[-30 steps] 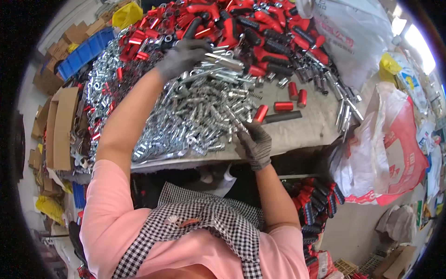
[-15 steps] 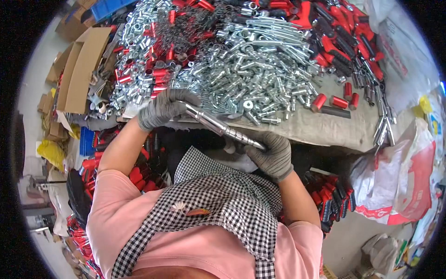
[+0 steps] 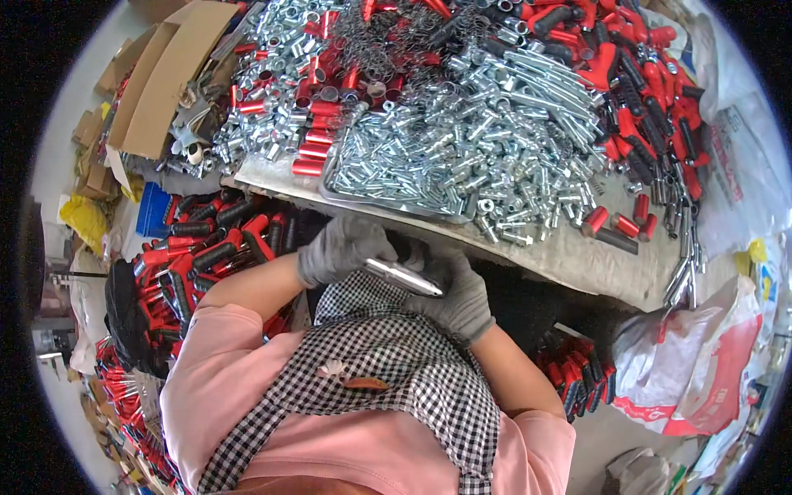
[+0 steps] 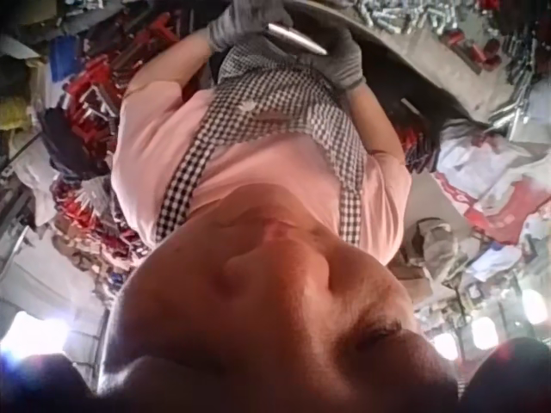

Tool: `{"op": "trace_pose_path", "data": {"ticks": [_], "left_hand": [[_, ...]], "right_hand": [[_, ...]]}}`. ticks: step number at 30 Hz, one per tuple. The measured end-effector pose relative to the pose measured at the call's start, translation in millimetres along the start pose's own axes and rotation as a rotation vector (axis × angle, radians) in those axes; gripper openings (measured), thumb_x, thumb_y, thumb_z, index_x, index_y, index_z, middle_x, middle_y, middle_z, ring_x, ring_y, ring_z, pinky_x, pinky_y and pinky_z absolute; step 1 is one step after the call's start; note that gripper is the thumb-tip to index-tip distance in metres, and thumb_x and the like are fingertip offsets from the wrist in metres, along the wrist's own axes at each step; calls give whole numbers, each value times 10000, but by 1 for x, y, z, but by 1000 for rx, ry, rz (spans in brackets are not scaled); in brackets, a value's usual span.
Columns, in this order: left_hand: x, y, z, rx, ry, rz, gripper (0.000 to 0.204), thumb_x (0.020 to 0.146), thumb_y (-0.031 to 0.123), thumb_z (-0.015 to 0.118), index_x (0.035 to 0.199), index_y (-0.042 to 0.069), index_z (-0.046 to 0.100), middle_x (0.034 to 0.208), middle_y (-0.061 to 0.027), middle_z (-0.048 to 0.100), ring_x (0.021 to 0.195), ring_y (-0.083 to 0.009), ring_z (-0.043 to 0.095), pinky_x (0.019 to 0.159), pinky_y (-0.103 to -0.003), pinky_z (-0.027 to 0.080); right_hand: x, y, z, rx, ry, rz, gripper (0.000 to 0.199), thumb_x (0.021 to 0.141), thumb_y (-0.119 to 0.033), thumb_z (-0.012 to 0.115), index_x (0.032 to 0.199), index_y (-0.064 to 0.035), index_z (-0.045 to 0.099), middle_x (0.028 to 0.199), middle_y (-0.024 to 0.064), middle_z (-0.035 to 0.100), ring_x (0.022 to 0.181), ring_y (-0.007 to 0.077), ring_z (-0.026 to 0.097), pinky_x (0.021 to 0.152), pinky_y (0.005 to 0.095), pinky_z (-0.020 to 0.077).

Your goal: Assembling red plastic handles onto silver metal tool components at a production workbench.

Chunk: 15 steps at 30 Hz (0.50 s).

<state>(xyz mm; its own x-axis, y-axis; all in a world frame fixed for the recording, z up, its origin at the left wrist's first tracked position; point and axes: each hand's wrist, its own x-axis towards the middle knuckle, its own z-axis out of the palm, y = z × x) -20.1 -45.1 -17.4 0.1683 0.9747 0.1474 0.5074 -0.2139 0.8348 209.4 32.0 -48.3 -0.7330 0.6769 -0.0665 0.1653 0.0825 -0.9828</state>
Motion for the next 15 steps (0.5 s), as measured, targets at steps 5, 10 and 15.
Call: {"op": "trace_pose_path", "data": {"ticks": [5,10,15], "left_hand": [[-1,5,12,-177,32,10,326,940,314,508,828,46,658,738,-102,638,712,-236,611,693,-348,480],[29,3,-22,101,19,-154,239,865,246,579,923,24,647,773,-138,648,708,-244,629,679,-354,500],[85,-45,-51,746,297,-459,267,833,193,554,1038,30,610,931,-213,656,885,-334,643,845,-437,492]], "right_hand": [[8,6,16,173,-100,-147,829,644,-261,870,1322,-4,468,1057,83,658,950,128,607,839,293,500],[17,-16,8,39,-126,43,457,755,-235,784,1117,2,635,961,116,692,859,159,653,783,291,518],[23,-30,-9,195,-125,72,380,796,-199,743,1102,0,639,936,113,697,828,141,648,774,272,513]]}}
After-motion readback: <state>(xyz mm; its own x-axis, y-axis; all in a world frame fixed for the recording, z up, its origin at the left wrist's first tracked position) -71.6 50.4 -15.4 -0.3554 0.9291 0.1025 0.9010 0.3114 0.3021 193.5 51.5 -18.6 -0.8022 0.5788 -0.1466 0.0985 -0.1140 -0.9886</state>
